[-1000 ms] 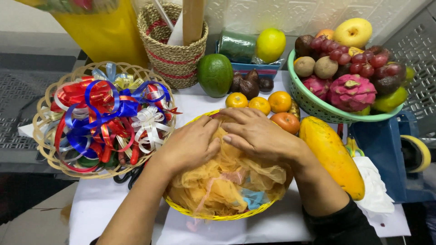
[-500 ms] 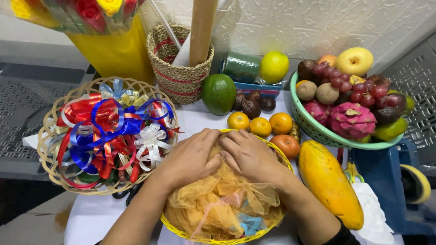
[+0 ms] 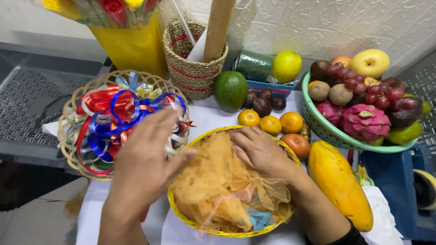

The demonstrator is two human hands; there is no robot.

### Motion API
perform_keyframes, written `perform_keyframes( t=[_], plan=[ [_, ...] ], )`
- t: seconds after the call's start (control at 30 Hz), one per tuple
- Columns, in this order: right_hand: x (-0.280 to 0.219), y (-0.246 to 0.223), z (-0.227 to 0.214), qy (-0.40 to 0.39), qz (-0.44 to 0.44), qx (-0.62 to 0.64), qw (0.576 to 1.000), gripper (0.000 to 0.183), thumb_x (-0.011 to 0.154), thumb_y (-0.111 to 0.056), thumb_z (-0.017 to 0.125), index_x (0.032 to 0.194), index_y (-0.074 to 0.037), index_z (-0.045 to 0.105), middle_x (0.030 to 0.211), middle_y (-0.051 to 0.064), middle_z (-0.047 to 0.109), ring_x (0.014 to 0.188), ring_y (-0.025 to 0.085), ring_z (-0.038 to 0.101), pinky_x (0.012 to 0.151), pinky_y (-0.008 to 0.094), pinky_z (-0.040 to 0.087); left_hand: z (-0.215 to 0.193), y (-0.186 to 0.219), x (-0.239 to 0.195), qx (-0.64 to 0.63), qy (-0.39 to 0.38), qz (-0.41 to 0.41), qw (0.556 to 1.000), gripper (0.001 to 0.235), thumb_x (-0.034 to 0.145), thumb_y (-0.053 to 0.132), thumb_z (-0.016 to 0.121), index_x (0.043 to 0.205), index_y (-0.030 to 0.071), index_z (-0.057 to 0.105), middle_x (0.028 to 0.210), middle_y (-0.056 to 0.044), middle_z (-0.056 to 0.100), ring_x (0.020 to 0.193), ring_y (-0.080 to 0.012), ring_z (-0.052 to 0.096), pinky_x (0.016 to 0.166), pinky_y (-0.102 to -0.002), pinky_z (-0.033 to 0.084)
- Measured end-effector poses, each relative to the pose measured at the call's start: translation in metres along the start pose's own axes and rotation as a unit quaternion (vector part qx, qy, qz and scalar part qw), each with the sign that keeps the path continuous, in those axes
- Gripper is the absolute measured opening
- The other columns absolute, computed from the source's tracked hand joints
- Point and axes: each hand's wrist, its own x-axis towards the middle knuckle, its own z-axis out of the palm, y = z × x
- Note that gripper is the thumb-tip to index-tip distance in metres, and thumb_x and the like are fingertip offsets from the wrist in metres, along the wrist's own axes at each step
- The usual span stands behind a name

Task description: Arranging decorative mesh fabric inside a small woven basket to prepare it for a gift arrangement.

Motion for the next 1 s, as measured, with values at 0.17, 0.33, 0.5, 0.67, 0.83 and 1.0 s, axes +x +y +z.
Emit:
perform_keyframes(
  t=[0.17, 0.33, 0.5, 0.67, 0.83, 1.0],
  plan=[
    [0.0, 0.006, 0.003, 0.012, -0.02, -0.007, 1.0, 0.027, 0.106, -0.028, 0.048, 0.118, -0.007, 0.06, 0.103, 0.011, 0.057, 0.092, 0.03, 0.054, 0.082, 0.045, 0.045, 0.008, -0.048, -0.091, 0.203, 0.325, -0.347, 0.856, 0.052, 0.118, 0.035, 0.077, 0.138, -0.01, 0.059, 0.118, -0.022, 0.054, 0.076, -0.0293, 0.067, 0.069, -0.05, 0.055],
    [0.0, 0.005, 0.004, 0.006, -0.012, 0.0, 1.0, 0.027, 0.106, -0.028, 0.048, 0.119, -0.008, 0.06, 0.106, 0.01, 0.058, 0.095, 0.03, 0.056, 0.082, 0.045, 0.045, 0.02, -0.084, -0.108, 0.022, 0.18, -0.578, 0.796, 0.071, 0.104, 0.053, 0.063, 0.144, -0.001, 0.039, 0.115, -0.022, 0.067, 0.108, -0.0533, 0.062, 0.079, -0.066, 0.046],
    [0.001, 0.005, 0.0, 0.018, -0.021, 0.003, 1.0, 0.025, 0.105, -0.025, 0.048, 0.116, -0.007, 0.06, 0.103, 0.012, 0.058, 0.092, 0.031, 0.053, 0.083, 0.045, 0.044, 0.04, -0.114, -0.114, -0.139, 0.201, -0.568, 0.786, 0.051, 0.097, 0.033, 0.058, 0.135, 0.003, 0.044, 0.126, -0.023, 0.063, 0.112, -0.0469, 0.058, 0.088, -0.056, 0.043],
    [0.001, 0.004, -0.002, -0.015, 0.005, 0.006, 1.0, 0.03, 0.106, -0.031, 0.045, 0.12, -0.009, 0.06, 0.109, 0.01, 0.058, 0.095, 0.029, 0.055, 0.079, 0.043, 0.044, 0.045, -0.118, -0.12, -0.163, 0.273, -0.518, 0.794, 0.043, 0.095, 0.017, 0.049, 0.136, 0.004, 0.051, 0.123, -0.018, 0.062, 0.112, -0.0366, 0.056, 0.091, -0.046, 0.04],
    [0.002, 0.003, -0.003, -0.01, 0.005, 0.011, 1.0, 0.029, 0.106, -0.03, 0.046, 0.119, -0.009, 0.06, 0.109, 0.01, 0.059, 0.096, 0.029, 0.055, 0.08, 0.044, 0.045, 0.06, -0.134, -0.129, -0.243, 0.355, -0.461, 0.776, 0.039, 0.097, 0.006, 0.046, 0.136, 0.003, 0.048, 0.12, -0.014, 0.061, 0.105, -0.0246, 0.057, 0.091, -0.035, 0.046],
    [0.001, 0.003, -0.003, -0.017, 0.011, 0.014, 1.0, 0.03, 0.106, -0.03, 0.046, 0.121, -0.008, 0.06, 0.109, 0.01, 0.058, 0.096, 0.029, 0.054, 0.081, 0.043, 0.044, 0.048, -0.133, -0.124, -0.258, 0.392, -0.45, 0.759, 0.037, 0.094, 0.003, 0.045, 0.131, 0.002, 0.048, 0.121, -0.015, 0.061, 0.105, -0.0235, 0.06, 0.086, -0.037, 0.052]
  ],
)
